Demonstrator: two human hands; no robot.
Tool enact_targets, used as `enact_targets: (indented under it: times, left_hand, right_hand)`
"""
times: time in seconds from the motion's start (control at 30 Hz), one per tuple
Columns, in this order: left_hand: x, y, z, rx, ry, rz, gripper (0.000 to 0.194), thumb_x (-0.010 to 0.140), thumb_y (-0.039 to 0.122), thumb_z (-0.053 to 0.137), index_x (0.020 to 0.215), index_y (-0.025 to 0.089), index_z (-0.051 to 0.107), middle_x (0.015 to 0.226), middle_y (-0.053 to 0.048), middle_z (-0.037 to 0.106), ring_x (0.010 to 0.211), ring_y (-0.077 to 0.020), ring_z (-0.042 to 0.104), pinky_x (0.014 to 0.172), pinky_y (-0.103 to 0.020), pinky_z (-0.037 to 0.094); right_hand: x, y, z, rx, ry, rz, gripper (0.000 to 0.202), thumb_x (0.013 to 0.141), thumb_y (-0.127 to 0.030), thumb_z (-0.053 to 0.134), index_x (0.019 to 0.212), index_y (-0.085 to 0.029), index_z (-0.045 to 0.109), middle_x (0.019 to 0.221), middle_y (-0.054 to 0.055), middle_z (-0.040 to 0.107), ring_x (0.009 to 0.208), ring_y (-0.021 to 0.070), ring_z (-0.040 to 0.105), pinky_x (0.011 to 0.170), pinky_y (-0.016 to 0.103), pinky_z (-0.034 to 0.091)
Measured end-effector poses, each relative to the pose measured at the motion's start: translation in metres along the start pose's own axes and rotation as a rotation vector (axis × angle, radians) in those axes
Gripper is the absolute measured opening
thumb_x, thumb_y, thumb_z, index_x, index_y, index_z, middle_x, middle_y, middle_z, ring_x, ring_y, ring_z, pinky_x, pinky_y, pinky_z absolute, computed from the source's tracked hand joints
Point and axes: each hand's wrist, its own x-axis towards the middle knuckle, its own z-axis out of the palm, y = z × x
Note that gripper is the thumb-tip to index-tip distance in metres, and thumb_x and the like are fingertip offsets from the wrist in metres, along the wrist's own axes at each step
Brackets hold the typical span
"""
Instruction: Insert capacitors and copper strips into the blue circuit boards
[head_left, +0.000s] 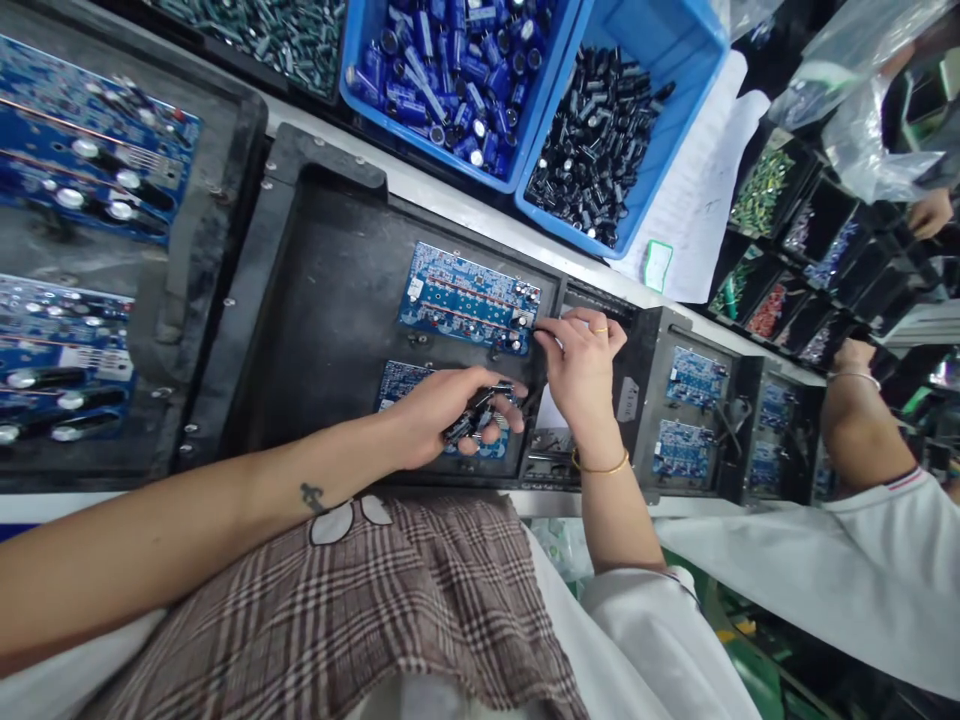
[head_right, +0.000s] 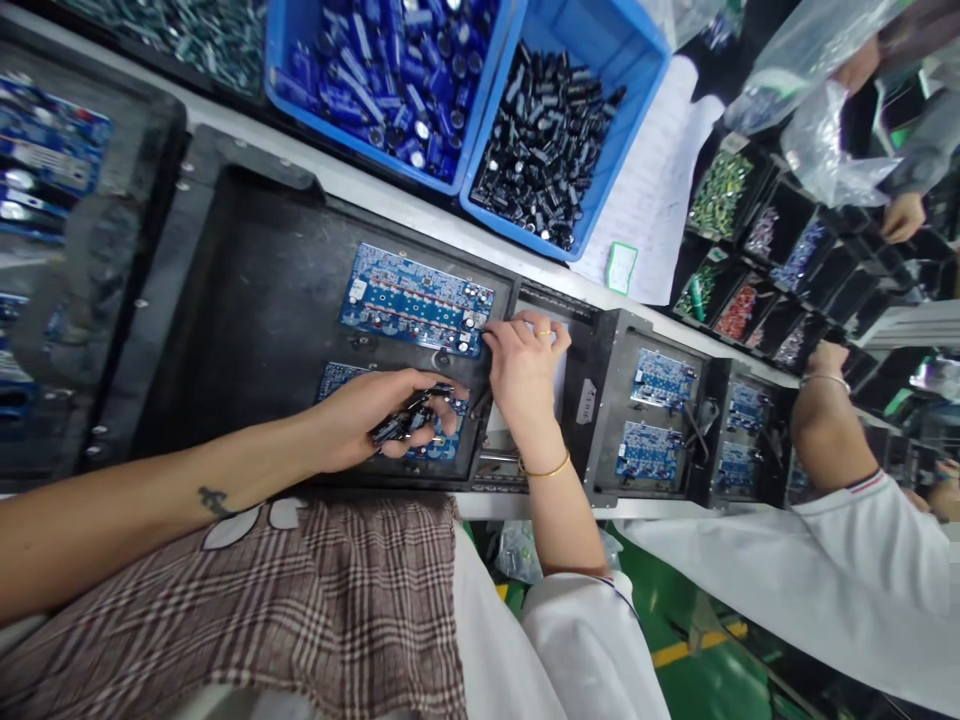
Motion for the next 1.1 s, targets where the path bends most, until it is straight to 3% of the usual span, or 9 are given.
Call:
enact_targets:
  times: [0.23, 0.37, 0.43, 0.6, 0.73, 0.97, 1.1]
  left_hand:
    - [-0.005, 0.001, 0.001, -0.07, -0.063, 0.045, 0.015, 0.091, 0.023, 0.046, 0.082, 0.014, 0.054, 0.08, -0.016, 0.071, 0.043, -0.0098, 0.049, 0.03, -0.014, 0.023]
    - [-0.002, 0.001, -0.002, -0.072, 0.004, 0.1, 0.018, 0.092, 0.024, 0.055, 0.077, 0.014, 0.051, 0.061, -0.004, 0.058, 0.042, -0.0069, 0.044, 0.03, -0.012, 0.023]
    - [-0.001, 0.002, -0.004, -0.121, 0.05, 0.113, 0.016, 0.091, 0.023, 0.059, 0.079, 0.014, 0.052, 0.062, 0.0, 0.053, 0.042, -0.0048, 0.042, 0.031, -0.01, 0.022]
    - [-0.001, 0.002, 0.001, -0.187, 0.106, 0.144, 0.007, 0.09, 0.014, 0.059, 0.085, 0.013, 0.054, 0.079, -0.001, 0.056, 0.049, -0.0038, 0.047, 0.033, -0.01, 0.026]
    - [-0.001, -0.002, 0.005, -0.116, 0.108, 0.184, 0.011, 0.088, 0.017, 0.063, 0.081, 0.013, 0.056, 0.076, 0.0, 0.053, 0.05, -0.0042, 0.047, 0.033, -0.01, 0.027]
    - [0.001, -0.003, 0.002, -0.007, 0.09, -0.015, 0.02, 0.086, 0.025, 0.051, 0.097, 0.012, 0.062, 0.077, -0.009, 0.065, 0.044, -0.0076, 0.045, 0.031, -0.014, 0.024]
    - [-0.001, -0.003, 0.002, 0.017, 0.033, -0.065, 0.015, 0.087, 0.025, 0.045, 0.089, 0.015, 0.055, 0.075, -0.013, 0.068, 0.043, -0.0096, 0.044, 0.031, -0.014, 0.023]
  right_hand:
    - [-0.001, -0.002, 0.003, 0.013, 0.032, -0.02, 0.017, 0.096, -0.028, 0.053, 0.095, -0.025, 0.07, 0.094, 0.004, 0.074, 0.105, 0.0248, 0.058, 0.098, 0.048, 0.028]
    - [-0.003, 0.0, 0.009, -0.019, 0.065, -0.107, 0.017, 0.096, -0.024, 0.054, 0.1, -0.024, 0.07, 0.091, 0.003, 0.074, 0.11, 0.0242, 0.058, 0.103, 0.049, 0.026]
    - [-0.007, -0.002, 0.009, -0.021, 0.095, -0.128, 0.018, 0.097, -0.025, 0.054, 0.105, -0.024, 0.07, 0.092, 0.002, 0.075, 0.11, 0.0236, 0.058, 0.105, 0.049, 0.025]
    - [-0.031, -0.03, -0.015, 0.095, 0.159, -0.002, 0.025, 0.094, -0.033, 0.06, 0.118, -0.028, 0.066, 0.096, 0.001, 0.075, 0.104, 0.0224, 0.06, 0.1, 0.044, 0.033]
    - [-0.045, -0.048, -0.031, 0.215, 0.073, 0.014, 0.012, 0.091, -0.029, 0.065, 0.103, -0.027, 0.069, 0.091, -0.002, 0.074, 0.102, 0.0191, 0.061, 0.099, 0.039, 0.034]
    - [-0.032, -0.019, 0.0, 0.015, 0.16, 0.095, 0.01, 0.095, -0.026, 0.058, 0.099, -0.024, 0.066, 0.096, 0.001, 0.073, 0.11, 0.0224, 0.057, 0.103, 0.045, 0.027]
    - [-0.029, -0.012, 0.012, 0.031, 0.174, 0.117, 0.008, 0.094, -0.029, 0.059, 0.096, -0.024, 0.064, 0.097, 0.002, 0.072, 0.109, 0.0214, 0.056, 0.106, 0.045, 0.026]
